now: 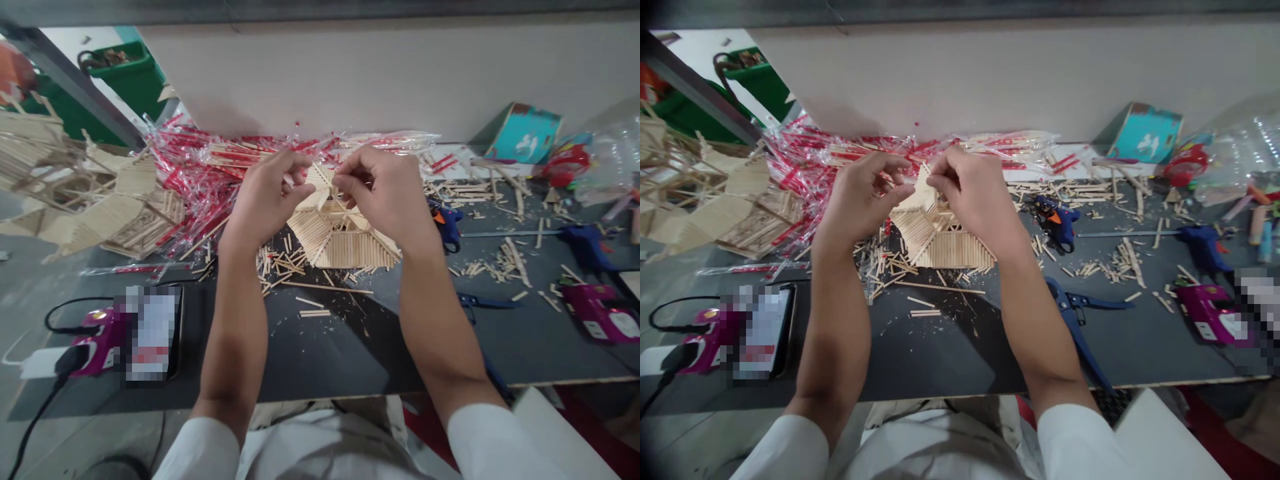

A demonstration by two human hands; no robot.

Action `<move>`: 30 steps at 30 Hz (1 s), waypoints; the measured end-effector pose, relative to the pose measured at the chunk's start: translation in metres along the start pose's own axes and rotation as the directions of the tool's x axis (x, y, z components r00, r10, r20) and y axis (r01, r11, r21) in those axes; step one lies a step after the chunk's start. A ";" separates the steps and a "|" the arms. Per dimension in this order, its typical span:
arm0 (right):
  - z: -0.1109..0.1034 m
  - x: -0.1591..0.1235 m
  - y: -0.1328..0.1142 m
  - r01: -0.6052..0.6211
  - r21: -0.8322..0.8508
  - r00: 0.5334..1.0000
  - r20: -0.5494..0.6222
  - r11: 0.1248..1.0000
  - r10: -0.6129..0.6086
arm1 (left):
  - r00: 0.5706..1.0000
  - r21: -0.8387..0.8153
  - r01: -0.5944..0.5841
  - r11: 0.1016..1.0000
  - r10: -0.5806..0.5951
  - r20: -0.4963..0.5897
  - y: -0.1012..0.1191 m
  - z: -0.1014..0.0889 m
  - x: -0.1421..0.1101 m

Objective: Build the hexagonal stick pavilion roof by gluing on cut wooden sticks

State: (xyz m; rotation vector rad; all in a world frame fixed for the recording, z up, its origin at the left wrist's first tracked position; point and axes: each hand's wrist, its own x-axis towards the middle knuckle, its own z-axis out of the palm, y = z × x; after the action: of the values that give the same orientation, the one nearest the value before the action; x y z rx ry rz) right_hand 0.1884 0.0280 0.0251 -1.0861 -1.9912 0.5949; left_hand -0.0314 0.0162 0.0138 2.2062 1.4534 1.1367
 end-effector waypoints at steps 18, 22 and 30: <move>0.012 0.003 -0.002 0.031 -0.194 0.989 0.147 0.981 -0.002 | 0.961 0.146 0.104 0.984 -0.137 0.241 -0.011 -0.003 0.004; 0.016 0.000 -0.002 0.006 -0.220 0.995 0.102 0.976 0.017 | 0.958 0.145 0.124 0.982 -0.156 0.242 -0.009 -0.003 0.003; 0.020 -0.003 -0.005 0.012 -0.214 0.998 0.067 0.977 0.002 | 0.957 0.139 0.128 0.982 -0.159 0.241 -0.010 -0.002 0.002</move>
State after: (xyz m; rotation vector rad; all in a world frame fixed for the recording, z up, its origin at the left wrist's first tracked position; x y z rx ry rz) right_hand 0.1704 0.0219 0.0156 -1.2032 -2.1538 0.4250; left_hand -0.0392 0.0225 0.0105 2.1859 1.5779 0.7088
